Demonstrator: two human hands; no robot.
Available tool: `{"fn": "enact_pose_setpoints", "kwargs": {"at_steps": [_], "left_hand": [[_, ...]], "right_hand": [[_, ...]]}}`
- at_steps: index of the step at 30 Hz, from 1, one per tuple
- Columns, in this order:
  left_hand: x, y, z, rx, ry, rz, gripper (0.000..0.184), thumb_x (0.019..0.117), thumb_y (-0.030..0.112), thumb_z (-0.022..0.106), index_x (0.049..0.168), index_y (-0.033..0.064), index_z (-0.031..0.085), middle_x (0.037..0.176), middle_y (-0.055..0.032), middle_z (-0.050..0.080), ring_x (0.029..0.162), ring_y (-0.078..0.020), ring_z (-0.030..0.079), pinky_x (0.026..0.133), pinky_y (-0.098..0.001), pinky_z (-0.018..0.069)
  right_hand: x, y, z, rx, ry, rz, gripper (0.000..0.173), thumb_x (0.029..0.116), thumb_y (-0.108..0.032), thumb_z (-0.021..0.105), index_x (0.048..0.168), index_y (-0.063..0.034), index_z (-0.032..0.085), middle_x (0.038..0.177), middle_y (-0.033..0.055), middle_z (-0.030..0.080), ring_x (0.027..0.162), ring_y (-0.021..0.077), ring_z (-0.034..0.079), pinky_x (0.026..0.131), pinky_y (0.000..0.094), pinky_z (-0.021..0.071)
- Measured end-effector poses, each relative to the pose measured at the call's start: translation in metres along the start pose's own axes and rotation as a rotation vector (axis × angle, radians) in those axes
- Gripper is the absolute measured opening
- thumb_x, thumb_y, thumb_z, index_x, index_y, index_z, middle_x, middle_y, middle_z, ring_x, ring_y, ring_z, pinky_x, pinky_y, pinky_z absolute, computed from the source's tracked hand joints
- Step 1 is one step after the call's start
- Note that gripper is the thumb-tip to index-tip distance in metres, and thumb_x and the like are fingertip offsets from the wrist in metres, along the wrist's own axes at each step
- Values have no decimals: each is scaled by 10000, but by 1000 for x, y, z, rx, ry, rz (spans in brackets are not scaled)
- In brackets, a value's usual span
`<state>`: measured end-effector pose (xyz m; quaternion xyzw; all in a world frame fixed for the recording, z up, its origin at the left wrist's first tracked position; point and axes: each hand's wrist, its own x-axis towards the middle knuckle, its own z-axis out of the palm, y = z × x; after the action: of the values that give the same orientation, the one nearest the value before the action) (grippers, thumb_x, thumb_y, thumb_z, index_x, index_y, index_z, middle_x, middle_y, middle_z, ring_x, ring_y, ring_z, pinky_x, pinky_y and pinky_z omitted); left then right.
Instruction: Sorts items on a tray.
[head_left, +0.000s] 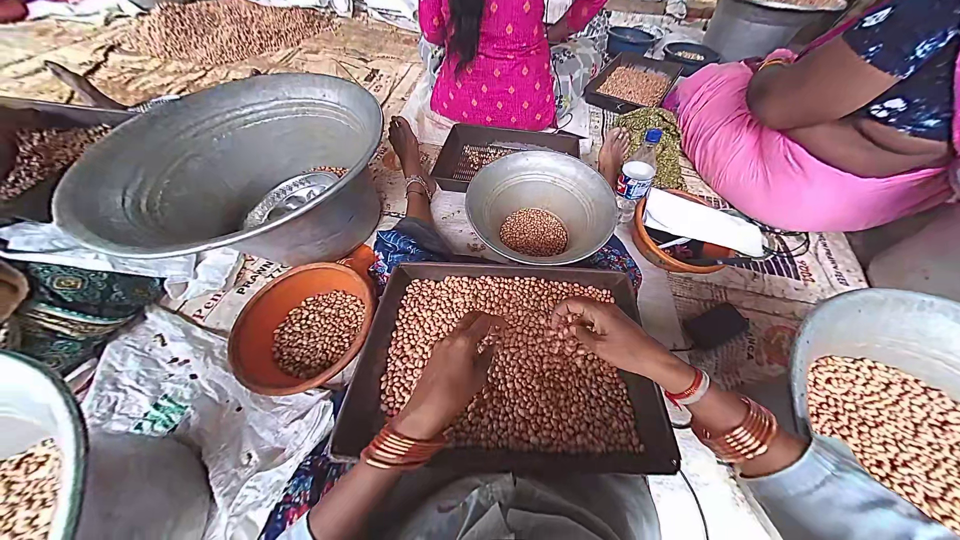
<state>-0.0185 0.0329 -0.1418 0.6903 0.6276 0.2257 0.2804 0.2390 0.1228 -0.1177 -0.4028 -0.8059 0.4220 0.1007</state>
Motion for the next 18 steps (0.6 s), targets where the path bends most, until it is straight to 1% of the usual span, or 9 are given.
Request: {"fn": "enact_pose_setpoints", "kwargs": {"at_steps": [1, 3, 4, 6, 7, 9, 12, 15, 18], "left_hand": [[0, 1, 5, 44, -2, 41, 285, 992, 114, 610, 1265, 130, 689, 1331, -121, 645, 1060, -274, 700, 904, -458, 583], [1, 3, 17, 99, -37, 108, 212, 967, 102, 650, 1160, 92, 738, 1223, -142, 697, 1067, -313, 701, 913, -497, 575], [1, 6, 22, 116, -60, 136, 183, 960, 93, 656, 1112, 79, 757, 1162, -149, 716, 1070, -326, 700, 919, -506, 570], [4, 16, 33, 155, -118, 174, 162, 969, 83, 643, 1063, 79, 776, 1122, -149, 734, 1098, -339, 696, 926, -508, 566], [6, 19, 38, 181, -144, 196, 169, 975, 73, 630, 1057, 82, 778, 1121, -152, 731, 1105, -348, 692, 911, -510, 574], [10, 22, 51, 263, -155, 267, 178, 977, 53, 613, 1039, 77, 778, 1093, -161, 719, 1078, -366, 689, 830, -504, 595], [13, 25, 67, 416, -128, 326, 146, 963, 19, 610, 998, 27, 751, 1073, -189, 695, 1045, -379, 690, 728, -467, 606], [14, 28, 71, 461, -181, 271, 153, 979, 15, 582, 1038, -2, 722, 1148, -209, 671, 1090, -385, 676, 755, -463, 602], [12, 23, 71, 455, -186, 242, 153, 981, 57, 605, 1059, -4, 722, 1167, -209, 667, 1093, -384, 677, 771, -468, 604]], "right_hand": [[0, -1, -2, -46, -5, 13, 286, 1007, -42, 493, 1215, -98, 680, 1197, 65, 692, 996, 141, 690, 879, 349, 579], [-1, -4, -4, -163, -37, 39, 256, 1029, -64, 517, 1214, -78, 694, 1185, 86, 713, 1040, 192, 685, 948, 402, 535], [-1, -6, -5, -233, -59, 54, 243, 1037, -85, 531, 1206, -83, 705, 1153, 85, 727, 1035, 205, 691, 957, 419, 529], [-1, -4, -4, -350, -98, 71, 230, 1032, -114, 557, 1184, -93, 727, 1088, 103, 747, 1012, 255, 706, 938, 478, 532], [-2, -3, -2, -399, -116, 83, 224, 1027, -123, 563, 1169, -97, 734, 1065, 116, 747, 1008, 286, 703, 921, 509, 527], [-3, -5, -1, -476, -151, 102, 222, 1027, -138, 564, 1151, -95, 743, 1058, 141, 744, 1029, 332, 697, 916, 542, 520], [-2, -3, 2, -528, -180, 90, 208, 1020, -147, 579, 1118, -92, 754, 1035, 149, 744, 1013, 347, 698, 898, 549, 518], [-1, 1, 11, -562, -230, 46, 200, 1010, -143, 586, 1109, -77, 746, 1010, 159, 732, 990, 357, 693, 868, 551, 521], [1, 5, 28, -625, -231, -20, 195, 1014, -141, 576, 1088, -29, 717, 1021, 195, 717, 995, 390, 691, 836, 563, 528]]}}
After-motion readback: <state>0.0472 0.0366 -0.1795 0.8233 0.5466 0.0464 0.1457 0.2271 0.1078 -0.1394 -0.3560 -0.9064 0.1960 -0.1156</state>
